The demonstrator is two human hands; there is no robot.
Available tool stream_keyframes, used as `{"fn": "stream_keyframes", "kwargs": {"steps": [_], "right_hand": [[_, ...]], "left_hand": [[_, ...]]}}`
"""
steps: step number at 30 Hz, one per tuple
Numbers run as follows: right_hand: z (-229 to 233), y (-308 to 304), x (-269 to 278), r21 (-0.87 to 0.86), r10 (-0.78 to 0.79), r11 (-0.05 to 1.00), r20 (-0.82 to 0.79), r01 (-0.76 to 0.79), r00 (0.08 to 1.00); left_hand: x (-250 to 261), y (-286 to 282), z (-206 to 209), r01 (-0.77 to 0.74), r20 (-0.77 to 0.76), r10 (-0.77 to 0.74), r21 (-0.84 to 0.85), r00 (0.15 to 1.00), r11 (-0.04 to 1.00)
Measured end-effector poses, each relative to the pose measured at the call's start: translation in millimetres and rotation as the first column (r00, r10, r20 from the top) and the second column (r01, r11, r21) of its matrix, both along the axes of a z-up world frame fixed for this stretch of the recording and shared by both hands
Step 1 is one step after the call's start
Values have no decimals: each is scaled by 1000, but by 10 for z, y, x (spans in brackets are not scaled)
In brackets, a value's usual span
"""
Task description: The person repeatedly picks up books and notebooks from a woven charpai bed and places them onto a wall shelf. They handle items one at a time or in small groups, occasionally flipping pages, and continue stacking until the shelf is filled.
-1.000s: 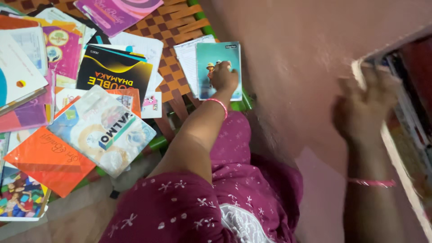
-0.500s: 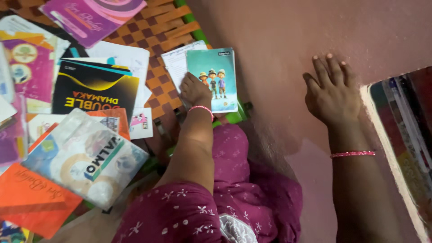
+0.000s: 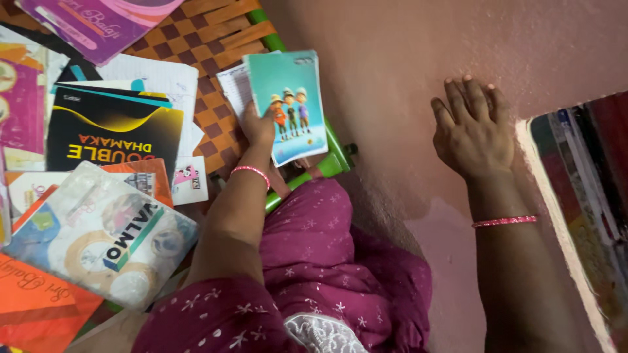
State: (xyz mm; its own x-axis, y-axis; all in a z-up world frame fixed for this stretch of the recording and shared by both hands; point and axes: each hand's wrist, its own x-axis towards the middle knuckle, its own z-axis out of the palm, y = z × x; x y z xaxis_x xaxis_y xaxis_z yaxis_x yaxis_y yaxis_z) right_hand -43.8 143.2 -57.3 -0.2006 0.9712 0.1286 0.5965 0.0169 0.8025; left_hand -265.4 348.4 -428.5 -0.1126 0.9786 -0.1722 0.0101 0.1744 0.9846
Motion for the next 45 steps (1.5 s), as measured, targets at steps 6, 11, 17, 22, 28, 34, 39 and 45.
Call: {"fn": "stream_keyframes", "kwargs": {"steps": [6,11,17,22,28,34,39,45], "right_hand": [[-13,-10,5,-13,-40,999,36,41,999],[9,20,-46,-18,-47,999,25,47,999],[106,18,-150,3,-6,1000,5,6,1000],[163,-31,-139,-17,98,995,-187,-103,977],[-97,-241,113,119,246,965,-726,-235,643],[-455,-1188,280,303,203,953,-567,27,-798],[179,-2193,132,420,270,906,-669,-52,-693],[592,-2873,261,628,773,580,-626,518,-106]], "left_hand": [[-375,4,607,-30,-535,-145,-305,832,952],[-416,-1,743,-44,-479,-138,-350,867,936],[-531,-1,679,13,-264,-69,-207,962,978],[-620,-220,1037,182,-146,-146,268,978,946],[-680,-667,2197,390,-286,-274,770,918,505],[-322,-1252,3053,393,208,-677,680,706,619],[390,-1801,3615,393,273,-789,748,551,534],[1363,-2702,4205,391,230,-923,854,310,344]]}}
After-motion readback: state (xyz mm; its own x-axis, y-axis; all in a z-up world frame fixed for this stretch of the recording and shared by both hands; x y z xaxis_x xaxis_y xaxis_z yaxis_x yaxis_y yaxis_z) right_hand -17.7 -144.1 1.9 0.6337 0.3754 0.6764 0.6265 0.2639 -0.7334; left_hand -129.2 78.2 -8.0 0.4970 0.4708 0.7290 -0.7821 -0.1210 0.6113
